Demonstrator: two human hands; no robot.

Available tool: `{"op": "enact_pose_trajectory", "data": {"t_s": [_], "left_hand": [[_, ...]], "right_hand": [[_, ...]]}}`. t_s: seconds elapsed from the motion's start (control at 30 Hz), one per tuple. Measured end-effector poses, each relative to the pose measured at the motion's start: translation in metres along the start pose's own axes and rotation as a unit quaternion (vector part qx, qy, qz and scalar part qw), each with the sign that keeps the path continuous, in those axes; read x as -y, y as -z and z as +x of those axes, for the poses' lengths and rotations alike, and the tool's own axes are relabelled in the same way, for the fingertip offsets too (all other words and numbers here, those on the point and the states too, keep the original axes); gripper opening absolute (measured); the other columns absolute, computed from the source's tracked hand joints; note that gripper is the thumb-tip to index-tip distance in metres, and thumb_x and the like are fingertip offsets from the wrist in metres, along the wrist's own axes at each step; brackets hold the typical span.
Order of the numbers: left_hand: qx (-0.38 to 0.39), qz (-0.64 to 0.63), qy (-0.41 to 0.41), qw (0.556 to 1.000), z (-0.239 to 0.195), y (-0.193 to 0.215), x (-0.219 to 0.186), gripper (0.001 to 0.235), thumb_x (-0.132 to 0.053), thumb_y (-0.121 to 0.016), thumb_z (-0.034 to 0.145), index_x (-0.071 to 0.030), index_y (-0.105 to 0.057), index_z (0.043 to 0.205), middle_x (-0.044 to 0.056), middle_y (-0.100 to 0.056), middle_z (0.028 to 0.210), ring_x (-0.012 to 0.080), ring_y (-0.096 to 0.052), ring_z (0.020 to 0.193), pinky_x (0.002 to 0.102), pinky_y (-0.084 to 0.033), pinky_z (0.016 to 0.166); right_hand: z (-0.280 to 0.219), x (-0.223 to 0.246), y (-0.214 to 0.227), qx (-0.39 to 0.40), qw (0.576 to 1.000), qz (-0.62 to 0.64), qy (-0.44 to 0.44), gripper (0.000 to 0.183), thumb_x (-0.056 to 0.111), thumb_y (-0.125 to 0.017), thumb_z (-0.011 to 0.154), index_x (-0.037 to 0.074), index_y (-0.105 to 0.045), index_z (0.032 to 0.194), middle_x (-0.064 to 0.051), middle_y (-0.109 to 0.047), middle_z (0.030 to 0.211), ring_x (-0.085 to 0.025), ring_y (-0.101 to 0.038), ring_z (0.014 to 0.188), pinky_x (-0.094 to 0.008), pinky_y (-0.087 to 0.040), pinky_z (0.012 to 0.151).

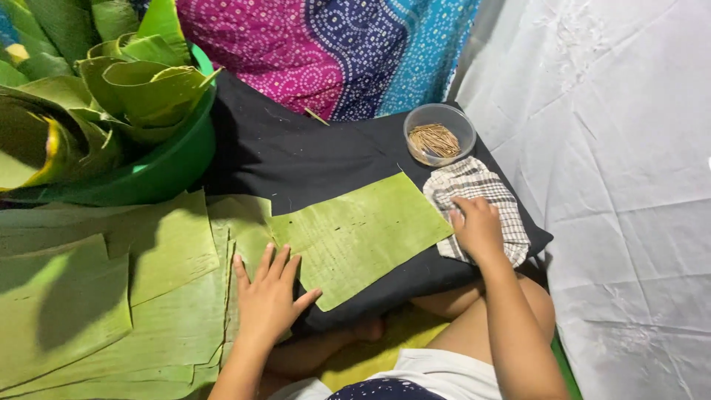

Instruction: Wiping banana leaves with a cloth and rolling them into cone shapes for food packaging.

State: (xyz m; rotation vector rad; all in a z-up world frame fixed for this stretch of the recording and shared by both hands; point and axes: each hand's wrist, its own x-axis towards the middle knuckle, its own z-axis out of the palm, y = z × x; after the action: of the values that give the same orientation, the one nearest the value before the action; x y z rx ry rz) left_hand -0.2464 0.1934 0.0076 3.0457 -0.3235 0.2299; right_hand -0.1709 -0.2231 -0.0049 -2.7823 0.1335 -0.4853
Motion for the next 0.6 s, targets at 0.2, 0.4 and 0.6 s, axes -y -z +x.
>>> {"op": "enact_pose_trajectory", "data": {"t_s": [0.2,0.4,0.6], "left_hand": [[-0.024,0.002,-0.014,1.0,-0.002,0.0,0.001,0.086,-0.077,-0.06,0.075,-0.018,-0.061,0.137,0.003,-0.048,0.156,0.0245,-0.033,0.152,0.067,-0.002,0.124],[-0.028,-0.009,-0.008,1.0,-0.002,0.006,0.0,0.086,-0.075,-0.064,0.075,-0.016,-0.062,0.137,0.003,-0.053,0.144,0.0273,-0.035,0.15,0.064,-0.006,0.126],[-0.055,-0.007,-0.005,0.998,-0.003,0.001,0.001,0.092,-0.076,-0.062,0.076,-0.007,-0.06,0.137,0.003,-0.058,0.143,0.025,-0.039,0.149,0.059,-0.007,0.128]], "right_hand": [[0.015,-0.032,0.044,-0.137,0.972,0.175,-0.081,0.023,-0.003,-0.052,0.098,0.002,-0.072,0.108,-0.016,-0.069,0.101,-0.025,-0.058,0.073,-0.038,-0.049,0.068],[0.024,0.033,0.052,0.112,0.984,0.055,-0.13,0.08,0.043,-0.082,0.078,-0.001,-0.059,0.142,-0.018,-0.071,0.098,-0.033,-0.069,0.084,-0.042,-0.056,0.074],[0.039,-0.038,0.005,-0.028,0.992,0.06,-0.11,0.042,0.02,-0.071,0.084,0.002,-0.074,0.121,-0.024,-0.071,0.113,-0.039,-0.069,0.089,-0.046,-0.055,0.08]]}}
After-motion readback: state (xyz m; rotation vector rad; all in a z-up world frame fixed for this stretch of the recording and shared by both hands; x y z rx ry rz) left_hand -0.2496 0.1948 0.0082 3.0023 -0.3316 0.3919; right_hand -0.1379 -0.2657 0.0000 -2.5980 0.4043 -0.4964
